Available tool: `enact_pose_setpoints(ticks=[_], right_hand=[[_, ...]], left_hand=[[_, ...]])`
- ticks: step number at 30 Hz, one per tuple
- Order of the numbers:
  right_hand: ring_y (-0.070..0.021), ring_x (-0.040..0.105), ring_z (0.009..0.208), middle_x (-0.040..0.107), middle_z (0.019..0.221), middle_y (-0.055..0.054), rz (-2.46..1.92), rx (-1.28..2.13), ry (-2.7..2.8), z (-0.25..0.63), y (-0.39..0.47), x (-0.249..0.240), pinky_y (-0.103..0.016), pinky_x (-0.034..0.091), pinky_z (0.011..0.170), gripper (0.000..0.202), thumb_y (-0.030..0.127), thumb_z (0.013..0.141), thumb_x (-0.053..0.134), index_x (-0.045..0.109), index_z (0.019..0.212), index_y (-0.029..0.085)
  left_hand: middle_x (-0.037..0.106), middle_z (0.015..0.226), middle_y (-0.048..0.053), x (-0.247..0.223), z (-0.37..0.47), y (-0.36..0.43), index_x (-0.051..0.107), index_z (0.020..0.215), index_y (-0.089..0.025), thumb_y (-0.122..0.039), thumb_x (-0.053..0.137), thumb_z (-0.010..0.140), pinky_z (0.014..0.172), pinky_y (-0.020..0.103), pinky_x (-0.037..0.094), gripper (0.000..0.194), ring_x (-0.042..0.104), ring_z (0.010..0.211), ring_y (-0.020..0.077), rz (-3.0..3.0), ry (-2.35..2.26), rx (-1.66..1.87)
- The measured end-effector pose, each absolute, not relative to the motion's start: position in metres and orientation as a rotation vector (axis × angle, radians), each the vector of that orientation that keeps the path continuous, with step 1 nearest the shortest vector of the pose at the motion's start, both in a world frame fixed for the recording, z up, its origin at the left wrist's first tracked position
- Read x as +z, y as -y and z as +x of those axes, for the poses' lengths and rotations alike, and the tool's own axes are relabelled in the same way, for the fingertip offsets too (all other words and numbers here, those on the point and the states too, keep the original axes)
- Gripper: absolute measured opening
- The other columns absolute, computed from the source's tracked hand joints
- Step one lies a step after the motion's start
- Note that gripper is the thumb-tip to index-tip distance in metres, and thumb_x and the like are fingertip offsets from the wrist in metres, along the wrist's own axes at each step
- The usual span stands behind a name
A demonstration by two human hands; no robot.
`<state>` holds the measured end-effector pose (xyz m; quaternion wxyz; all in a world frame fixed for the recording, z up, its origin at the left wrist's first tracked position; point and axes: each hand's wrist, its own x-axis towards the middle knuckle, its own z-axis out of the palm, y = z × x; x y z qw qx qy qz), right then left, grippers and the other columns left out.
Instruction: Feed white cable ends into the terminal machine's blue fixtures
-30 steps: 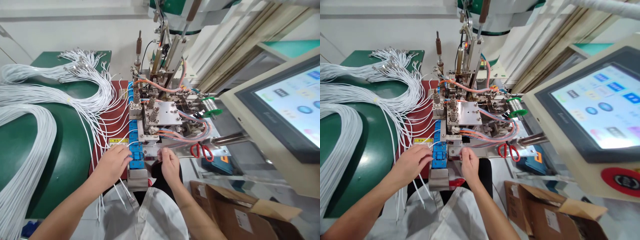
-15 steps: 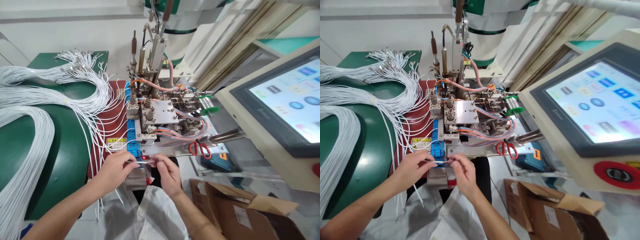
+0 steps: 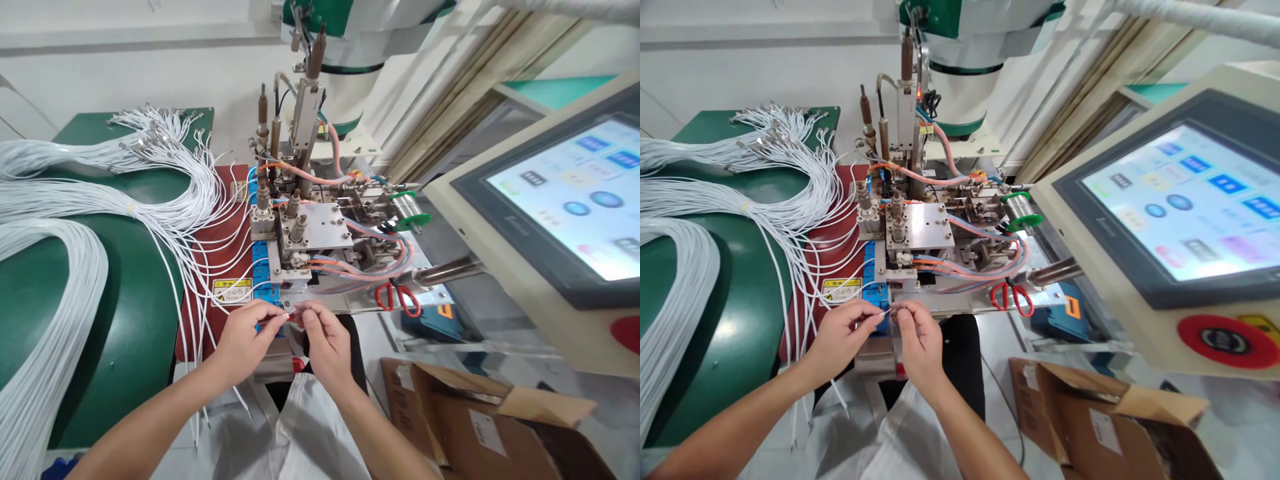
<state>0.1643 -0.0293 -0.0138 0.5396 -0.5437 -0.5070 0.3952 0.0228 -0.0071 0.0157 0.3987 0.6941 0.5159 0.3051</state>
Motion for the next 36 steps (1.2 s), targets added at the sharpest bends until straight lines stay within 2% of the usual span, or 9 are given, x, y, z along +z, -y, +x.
enact_pose_setpoints(ticks=[5,10,18,30,36], right_hand=[[-0.014,0.056,0.065,0.057,0.07,-0.002,-1.31,0.841,1.302,0.161,0.028,-0.013,-0.027,0.046,0.062,0.009,0.021,0.079,0.054,0.058,0.071,0.019],[-0.0122,0.052,0.059,0.054,0.065,0.0,-1.329,0.692,1.449,0.163,0.024,-0.007,-0.025,0.044,0.056,0.01,0.017,0.078,0.051,0.055,0.068,0.019],[-0.0141,0.056,0.065,0.059,0.069,-0.003,-1.252,0.669,1.436,0.161,0.028,-0.008,-0.026,0.045,0.059,0.009,0.015,0.077,0.053,0.058,0.072,0.019],[-0.0141,0.055,0.065,0.058,0.068,-0.003,-1.275,0.813,1.185,0.144,0.026,-0.013,-0.027,0.046,0.06,0.013,0.02,0.08,0.053,0.059,0.069,0.018],[-0.0146,0.056,0.064,0.058,0.066,-0.003,-1.316,0.66,1.235,0.139,0.025,-0.014,-0.029,0.047,0.059,0.013,0.018,0.078,0.052,0.058,0.066,0.019]], left_hand=[[0.064,0.071,0.001,0.013,0.024,0.01,0.066,0.076,-0.018,-0.021,0.055,0.08,0.064,0.023,0.044,0.012,0.057,0.067,0.0124,1.768,-1.34,0.814],[0.067,0.084,0.004,0.01,0.02,0.01,0.067,0.088,-0.018,-0.021,0.05,0.083,0.072,0.026,0.047,0.019,0.06,0.081,0.0153,1.734,-1.252,0.789],[0.068,0.081,0.002,0.012,0.021,0.011,0.067,0.084,-0.019,-0.023,0.05,0.082,0.07,0.024,0.047,0.018,0.06,0.074,0.0143,1.568,-1.3,0.686],[0.064,0.072,0.001,0.006,0.024,0.011,0.061,0.075,-0.014,-0.027,0.055,0.078,0.066,0.023,0.048,0.015,0.058,0.068,0.0124,1.227,-1.271,0.811],[0.064,0.072,0.001,0.008,0.026,0.012,0.059,0.073,-0.014,-0.028,0.056,0.077,0.067,0.023,0.048,0.015,0.059,0.07,0.0126,1.151,-1.281,0.864]])
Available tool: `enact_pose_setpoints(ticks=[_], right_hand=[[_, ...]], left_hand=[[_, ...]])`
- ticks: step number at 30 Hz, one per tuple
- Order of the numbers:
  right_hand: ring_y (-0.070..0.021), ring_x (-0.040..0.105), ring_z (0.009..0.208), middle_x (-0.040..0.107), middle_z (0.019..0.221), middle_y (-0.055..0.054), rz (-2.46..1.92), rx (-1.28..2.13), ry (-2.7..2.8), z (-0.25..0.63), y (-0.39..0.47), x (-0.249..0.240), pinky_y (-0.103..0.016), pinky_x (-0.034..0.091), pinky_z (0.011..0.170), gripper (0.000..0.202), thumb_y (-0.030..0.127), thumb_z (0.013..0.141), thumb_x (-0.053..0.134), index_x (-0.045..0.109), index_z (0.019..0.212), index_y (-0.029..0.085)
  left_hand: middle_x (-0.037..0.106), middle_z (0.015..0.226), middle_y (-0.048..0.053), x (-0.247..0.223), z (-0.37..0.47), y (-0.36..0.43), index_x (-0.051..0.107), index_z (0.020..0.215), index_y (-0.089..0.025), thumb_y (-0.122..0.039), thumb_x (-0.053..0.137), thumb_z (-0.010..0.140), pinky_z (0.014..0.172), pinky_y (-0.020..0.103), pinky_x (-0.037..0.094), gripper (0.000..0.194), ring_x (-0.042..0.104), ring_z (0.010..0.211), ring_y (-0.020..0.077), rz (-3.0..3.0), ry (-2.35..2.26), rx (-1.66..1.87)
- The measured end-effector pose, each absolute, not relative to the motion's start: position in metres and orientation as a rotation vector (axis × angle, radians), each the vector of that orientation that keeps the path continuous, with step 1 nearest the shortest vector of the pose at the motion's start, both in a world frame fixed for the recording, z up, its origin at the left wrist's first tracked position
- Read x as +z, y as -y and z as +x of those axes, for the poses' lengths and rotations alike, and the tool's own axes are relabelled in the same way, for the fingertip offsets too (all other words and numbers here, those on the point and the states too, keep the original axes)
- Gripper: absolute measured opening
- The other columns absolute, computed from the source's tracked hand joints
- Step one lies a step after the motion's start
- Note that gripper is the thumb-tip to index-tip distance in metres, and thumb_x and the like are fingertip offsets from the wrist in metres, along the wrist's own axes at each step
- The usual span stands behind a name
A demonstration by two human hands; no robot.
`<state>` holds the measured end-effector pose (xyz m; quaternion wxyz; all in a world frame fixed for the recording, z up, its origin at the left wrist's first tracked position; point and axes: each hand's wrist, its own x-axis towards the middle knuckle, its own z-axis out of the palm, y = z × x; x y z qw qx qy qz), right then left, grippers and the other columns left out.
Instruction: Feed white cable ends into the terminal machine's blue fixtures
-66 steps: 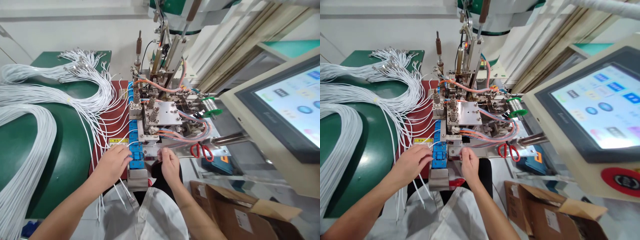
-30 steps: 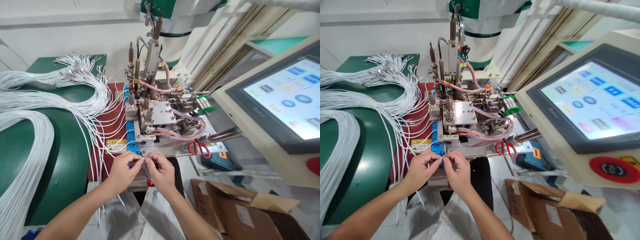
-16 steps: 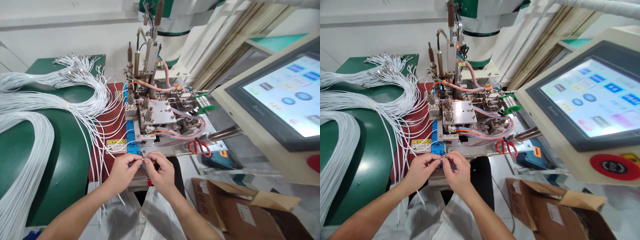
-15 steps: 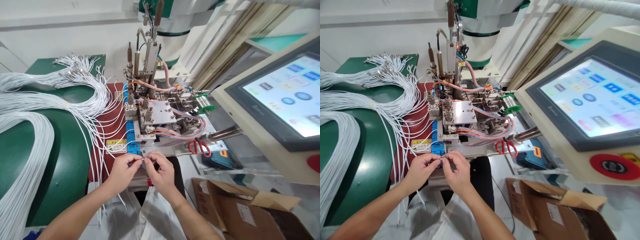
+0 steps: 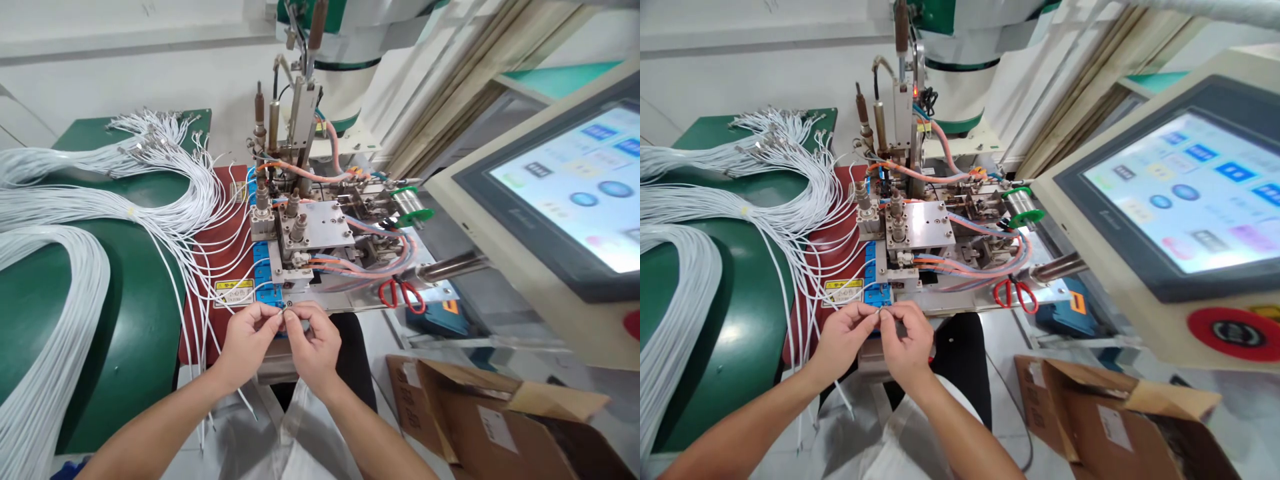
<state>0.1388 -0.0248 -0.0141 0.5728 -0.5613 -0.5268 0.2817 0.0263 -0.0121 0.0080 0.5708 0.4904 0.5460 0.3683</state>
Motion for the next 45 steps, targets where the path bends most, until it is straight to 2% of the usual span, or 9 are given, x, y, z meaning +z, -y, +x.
enact_pose_setpoints(ticks=[6,11,15,21,26,31,38,42,45], right_hand=[[-0.0166,0.056,0.067,0.059,0.069,-0.004,-1.205,0.401,1.557,0.151,0.019,-0.017,-0.031,0.046,0.062,0.008,0.014,0.076,0.052,0.057,0.074,0.02],[-0.0163,0.052,0.068,0.056,0.069,-0.004,-1.182,0.544,1.911,0.172,0.008,0.0,-0.029,0.043,0.061,0.007,0.015,0.077,0.049,0.053,0.073,0.019],[-0.0147,0.049,0.064,0.053,0.066,-0.002,-1.172,0.691,2.113,0.179,0.002,0.012,-0.026,0.039,0.058,0.01,0.011,0.073,0.048,0.052,0.069,0.019],[-0.0116,0.047,0.055,0.05,0.058,0.001,-1.307,0.764,1.575,0.16,0.015,-0.004,-0.024,0.038,0.053,0.018,0.018,0.078,0.049,0.051,0.06,0.019],[-0.012,0.049,0.057,0.054,0.061,0.0,-1.314,0.82,1.496,0.157,0.024,-0.015,-0.024,0.039,0.054,0.016,0.02,0.078,0.052,0.055,0.062,0.018],[-0.0121,0.052,0.059,0.058,0.067,-0.001,-1.367,0.914,1.372,0.161,0.021,-0.016,-0.024,0.041,0.054,0.008,0.021,0.076,0.055,0.06,0.072,0.017],[-0.012,0.052,0.059,0.056,0.064,0.0,-1.383,0.879,1.399,0.156,0.022,-0.019,-0.023,0.041,0.055,0.013,0.019,0.078,0.053,0.056,0.065,0.017],[-0.0141,0.053,0.063,0.057,0.066,-0.002,-1.42,0.66,1.552,0.161,0.02,-0.026,-0.026,0.042,0.061,0.012,0.02,0.079,0.051,0.055,0.067,0.018],[-0.0136,0.052,0.06,0.056,0.066,-0.002,-1.535,0.738,1.56,0.165,0.016,-0.035,-0.025,0.041,0.056,0.014,0.024,0.081,0.047,0.055,0.07,0.018]], left_hand=[[0.066,0.074,0.001,0.004,0.026,0.013,0.061,0.074,-0.014,-0.025,0.056,0.077,0.068,0.022,0.049,0.012,0.061,0.07,0.0123,1.141,-1.277,0.875],[0.066,0.071,0.001,0.006,0.02,0.013,0.064,0.074,-0.016,-0.02,0.054,0.076,0.062,0.023,0.047,0.011,0.059,0.065,0.0129,1.472,-1.368,0.782],[0.065,0.069,0.001,0.01,0.016,0.012,0.065,0.07,-0.017,-0.012,0.052,0.074,0.062,0.023,0.044,0.014,0.058,0.065,0.0131,1.814,-1.352,0.695],[0.06,0.061,-0.001,0.007,0.021,0.012,0.06,0.071,-0.015,-0.024,0.053,0.076,0.05,0.018,0.043,0.012,0.053,0.052,0.0094,1.37,-1.39,0.763],[0.058,0.058,-0.002,0.005,0.021,0.012,0.06,0.073,-0.015,-0.027,0.056,0.075,0.046,0.016,0.041,0.013,0.051,0.05,0.0079,1.231,-1.388,0.73],[0.061,0.064,0.0,0.001,0.019,0.012,0.062,0.074,-0.015,-0.027,0.056,0.076,0.051,0.017,0.044,0.014,0.055,0.055,0.0088,1.293,-1.396,0.714],[0.063,0.064,0.001,0.002,0.018,0.011,0.063,0.078,-0.014,-0.029,0.054,0.078,0.051,0.019,0.044,0.017,0.057,0.055,0.011,1.316,-1.401,0.651],[0.068,0.079,0.002,0.005,0.009,0.005,0.066,0.087,-0.018,-0.026,0.053,0.08,0.066,0.024,0.047,0.016,0.061,0.071,0.0146,1.585,-1.378,0.582],[0.067,0.087,0.001,0.007,0.0,-0.002,0.066,0.091,-0.022,-0.02,0.05,0.082,0.076,0.028,0.045,0.019,0.06,0.082,0.0162,1.843,-1.364,0.494]])
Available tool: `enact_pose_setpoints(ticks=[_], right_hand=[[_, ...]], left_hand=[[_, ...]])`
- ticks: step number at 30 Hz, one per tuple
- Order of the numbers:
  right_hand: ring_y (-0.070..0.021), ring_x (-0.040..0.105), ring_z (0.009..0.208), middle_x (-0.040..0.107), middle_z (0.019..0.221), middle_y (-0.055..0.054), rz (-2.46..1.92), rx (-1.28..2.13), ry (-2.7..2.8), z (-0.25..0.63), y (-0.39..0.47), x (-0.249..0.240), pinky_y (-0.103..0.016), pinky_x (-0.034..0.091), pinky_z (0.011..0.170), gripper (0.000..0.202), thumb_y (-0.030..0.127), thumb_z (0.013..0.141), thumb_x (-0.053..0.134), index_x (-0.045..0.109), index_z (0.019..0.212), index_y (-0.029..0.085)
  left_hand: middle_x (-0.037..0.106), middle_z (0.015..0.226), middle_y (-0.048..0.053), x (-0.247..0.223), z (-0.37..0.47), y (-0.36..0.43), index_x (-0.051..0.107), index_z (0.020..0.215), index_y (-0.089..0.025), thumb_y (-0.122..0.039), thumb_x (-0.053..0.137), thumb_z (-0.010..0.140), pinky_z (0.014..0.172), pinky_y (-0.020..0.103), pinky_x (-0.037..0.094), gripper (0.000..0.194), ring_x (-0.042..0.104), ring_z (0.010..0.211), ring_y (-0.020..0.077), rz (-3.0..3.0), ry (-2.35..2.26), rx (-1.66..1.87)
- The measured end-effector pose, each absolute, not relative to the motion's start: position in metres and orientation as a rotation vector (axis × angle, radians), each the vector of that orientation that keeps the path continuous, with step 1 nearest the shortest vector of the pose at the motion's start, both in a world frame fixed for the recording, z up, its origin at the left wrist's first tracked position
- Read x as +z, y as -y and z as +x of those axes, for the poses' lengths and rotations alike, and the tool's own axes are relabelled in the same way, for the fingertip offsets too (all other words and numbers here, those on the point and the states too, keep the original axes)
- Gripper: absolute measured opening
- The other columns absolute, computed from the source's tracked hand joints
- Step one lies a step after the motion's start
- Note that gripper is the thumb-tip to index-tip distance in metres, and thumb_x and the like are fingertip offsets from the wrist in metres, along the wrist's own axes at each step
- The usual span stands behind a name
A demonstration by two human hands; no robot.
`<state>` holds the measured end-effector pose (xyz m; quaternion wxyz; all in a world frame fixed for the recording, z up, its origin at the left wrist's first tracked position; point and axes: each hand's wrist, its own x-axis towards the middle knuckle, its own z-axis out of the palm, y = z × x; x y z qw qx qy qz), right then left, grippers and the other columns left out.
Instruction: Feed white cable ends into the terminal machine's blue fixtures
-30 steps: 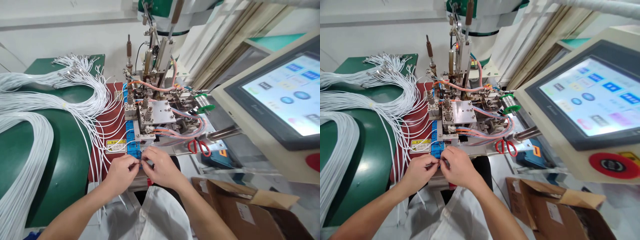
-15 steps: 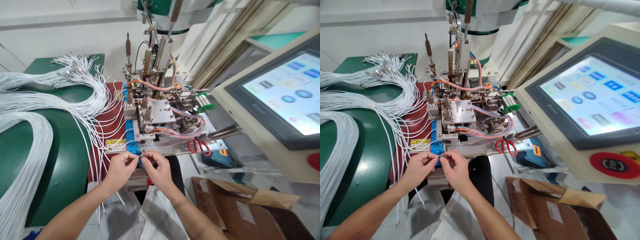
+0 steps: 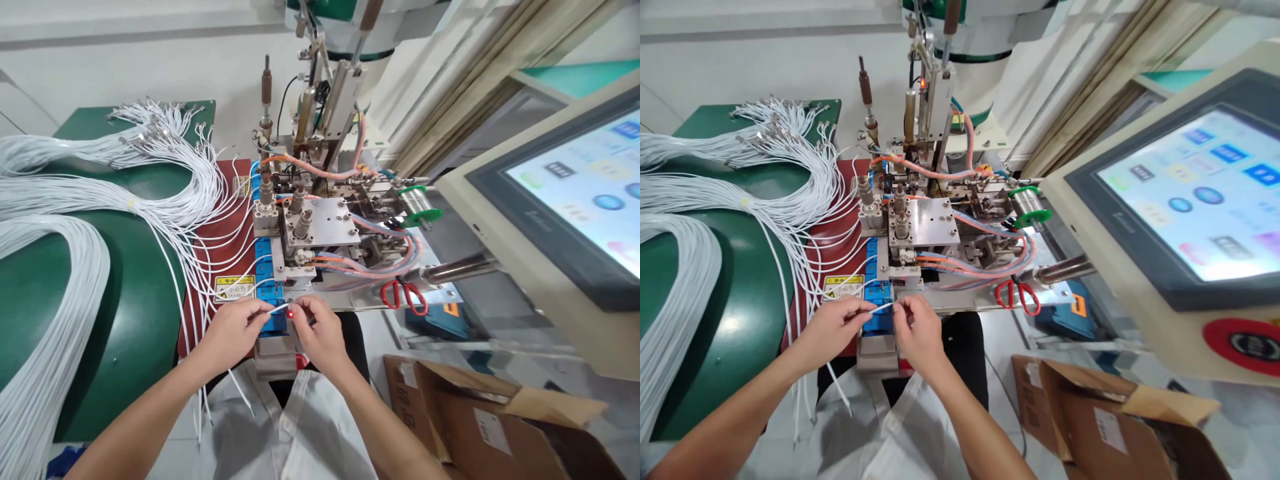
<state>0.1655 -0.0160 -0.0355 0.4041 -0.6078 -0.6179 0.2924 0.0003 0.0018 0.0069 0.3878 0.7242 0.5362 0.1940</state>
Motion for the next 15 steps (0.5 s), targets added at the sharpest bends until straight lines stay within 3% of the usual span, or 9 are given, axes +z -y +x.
enact_pose_setpoints(ticks=[9,15], right_hand=[[-0.0145,0.053,0.059,0.061,0.069,-0.003,-1.714,0.802,1.615,0.1656,0.0178,-0.0415,-0.024,0.039,0.054,0.02,0.031,0.083,0.044,0.056,0.072,0.019],[-0.0151,0.052,0.056,0.059,0.06,-0.001,-1.736,0.978,1.569,0.1678,0.0116,-0.0429,-0.024,0.038,0.053,0.019,0.029,0.08,0.045,0.055,0.067,0.02]], left_hand=[[0.061,0.083,0.004,0.0008,-0.0024,-0.0037,0.067,0.088,-0.019,-0.014,0.047,0.083,0.072,0.029,0.046,0.021,0.058,0.079,0.0167,2.07,-1.445,0.403],[0.061,0.082,0.005,0.0001,0.0005,-0.002,0.066,0.085,-0.019,-0.013,0.046,0.083,0.075,0.03,0.045,0.022,0.058,0.081,0.0182,2.118,-1.51,0.347]])
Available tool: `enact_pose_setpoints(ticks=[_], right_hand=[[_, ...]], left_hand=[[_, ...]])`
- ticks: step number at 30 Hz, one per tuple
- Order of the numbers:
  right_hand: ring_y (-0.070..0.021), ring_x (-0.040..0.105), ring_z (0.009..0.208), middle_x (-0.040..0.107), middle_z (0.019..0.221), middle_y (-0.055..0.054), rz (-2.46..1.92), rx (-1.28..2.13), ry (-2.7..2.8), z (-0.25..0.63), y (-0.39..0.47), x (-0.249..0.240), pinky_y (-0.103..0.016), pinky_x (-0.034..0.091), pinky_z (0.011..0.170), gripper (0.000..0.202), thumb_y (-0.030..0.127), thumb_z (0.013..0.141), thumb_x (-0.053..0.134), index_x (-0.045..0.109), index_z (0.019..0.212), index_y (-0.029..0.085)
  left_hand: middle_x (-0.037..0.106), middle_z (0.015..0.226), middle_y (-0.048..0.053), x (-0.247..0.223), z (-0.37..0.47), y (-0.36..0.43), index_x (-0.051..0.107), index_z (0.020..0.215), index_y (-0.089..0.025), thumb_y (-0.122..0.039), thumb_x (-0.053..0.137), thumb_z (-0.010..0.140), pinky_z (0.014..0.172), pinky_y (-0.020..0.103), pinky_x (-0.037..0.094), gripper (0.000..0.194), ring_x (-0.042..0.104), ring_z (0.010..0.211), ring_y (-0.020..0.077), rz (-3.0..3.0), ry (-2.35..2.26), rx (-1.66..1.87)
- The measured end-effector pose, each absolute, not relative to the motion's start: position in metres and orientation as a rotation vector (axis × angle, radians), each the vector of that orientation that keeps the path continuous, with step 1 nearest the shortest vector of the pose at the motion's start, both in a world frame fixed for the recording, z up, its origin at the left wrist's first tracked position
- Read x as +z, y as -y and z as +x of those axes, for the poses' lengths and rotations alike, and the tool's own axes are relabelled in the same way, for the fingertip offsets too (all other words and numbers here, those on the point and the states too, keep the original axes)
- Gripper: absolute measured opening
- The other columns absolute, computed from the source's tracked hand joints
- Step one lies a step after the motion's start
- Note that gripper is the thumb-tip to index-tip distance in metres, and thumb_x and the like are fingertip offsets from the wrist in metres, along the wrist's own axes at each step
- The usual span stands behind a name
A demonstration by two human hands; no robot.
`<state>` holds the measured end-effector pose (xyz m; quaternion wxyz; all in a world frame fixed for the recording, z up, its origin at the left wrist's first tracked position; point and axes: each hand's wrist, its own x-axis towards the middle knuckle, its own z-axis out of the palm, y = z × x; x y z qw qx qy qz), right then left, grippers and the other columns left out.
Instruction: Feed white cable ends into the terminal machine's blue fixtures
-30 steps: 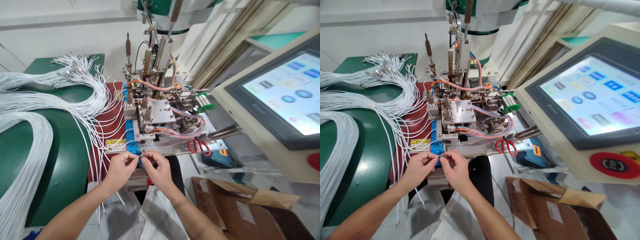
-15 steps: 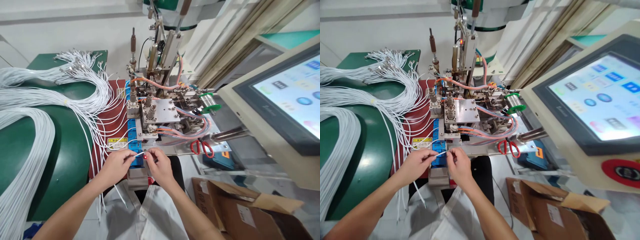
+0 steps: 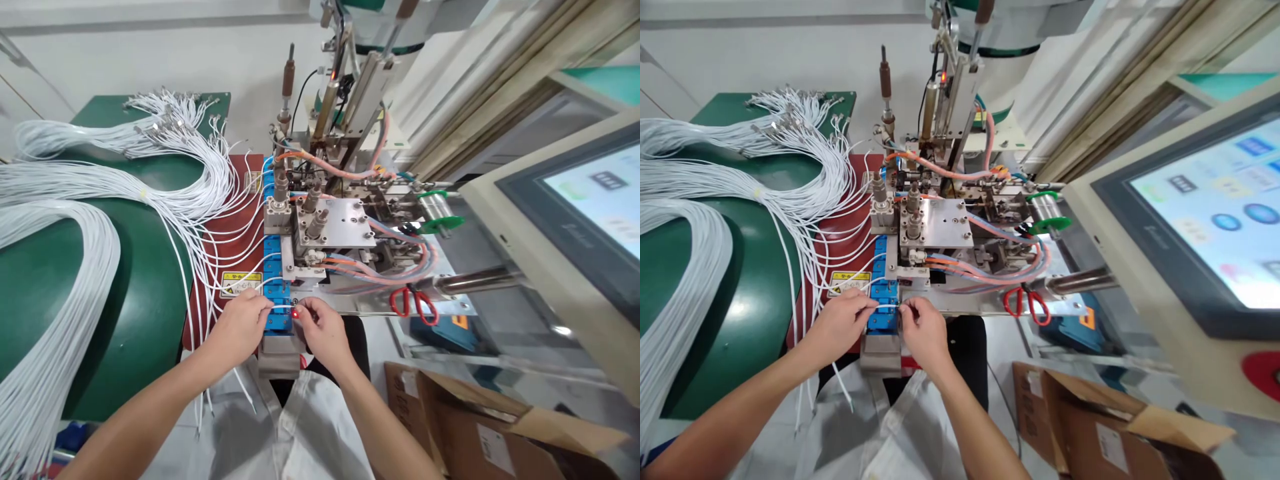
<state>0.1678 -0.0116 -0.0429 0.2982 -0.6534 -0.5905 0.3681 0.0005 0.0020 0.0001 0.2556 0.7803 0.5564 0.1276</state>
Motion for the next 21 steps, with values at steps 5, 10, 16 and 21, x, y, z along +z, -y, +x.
enact_pose_setpoints(ticks=[5,10,16,21], right_hand=[[-0.015,0.053,0.06,0.058,0.064,0.0,-1.653,1.028,1.648,0.175,0.006,-0.045,-0.023,0.038,0.055,0.018,0.029,0.081,0.042,0.053,0.07,0.02],[-0.0141,0.051,0.061,0.055,0.064,0.0,-1.596,0.898,1.788,0.172,0.001,-0.048,-0.024,0.036,0.058,0.03,0.036,0.088,0.033,0.049,0.069,0.02],[-0.0116,0.04,0.047,0.038,0.049,0.005,-1.646,0.834,1.558,0.154,0.005,-0.065,-0.023,0.03,0.048,0.036,0.036,0.089,0.028,0.034,0.056,0.022],[-0.0115,0.04,0.049,0.04,0.05,0.005,-1.67,0.931,1.476,0.158,0.005,-0.067,-0.023,0.031,0.05,0.038,0.042,0.087,0.035,0.039,0.055,0.02]], left_hand=[[0.062,0.082,0.005,-0.001,0.001,-0.004,0.065,0.083,-0.017,-0.012,0.048,0.082,0.075,0.03,0.045,0.018,0.058,0.081,0.0182,2.102,-1.519,0.315],[0.062,0.081,0.004,-0.001,-0.001,-0.005,0.065,0.082,-0.017,-0.012,0.048,0.082,0.075,0.03,0.044,0.018,0.058,0.08,0.0176,2.118,-1.498,0.302],[0.061,0.083,0.006,0.003,0.003,0.001,0.064,0.087,-0.017,-0.015,0.042,0.086,0.076,0.033,0.045,0.022,0.057,0.081,0.0197,2.242,-1.544,0.224],[0.063,0.082,0.007,0.003,0.002,0.005,0.063,0.087,-0.016,-0.01,0.04,0.085,0.075,0.036,0.043,0.025,0.055,0.08,0.0218,2.466,-1.497,0.185]])
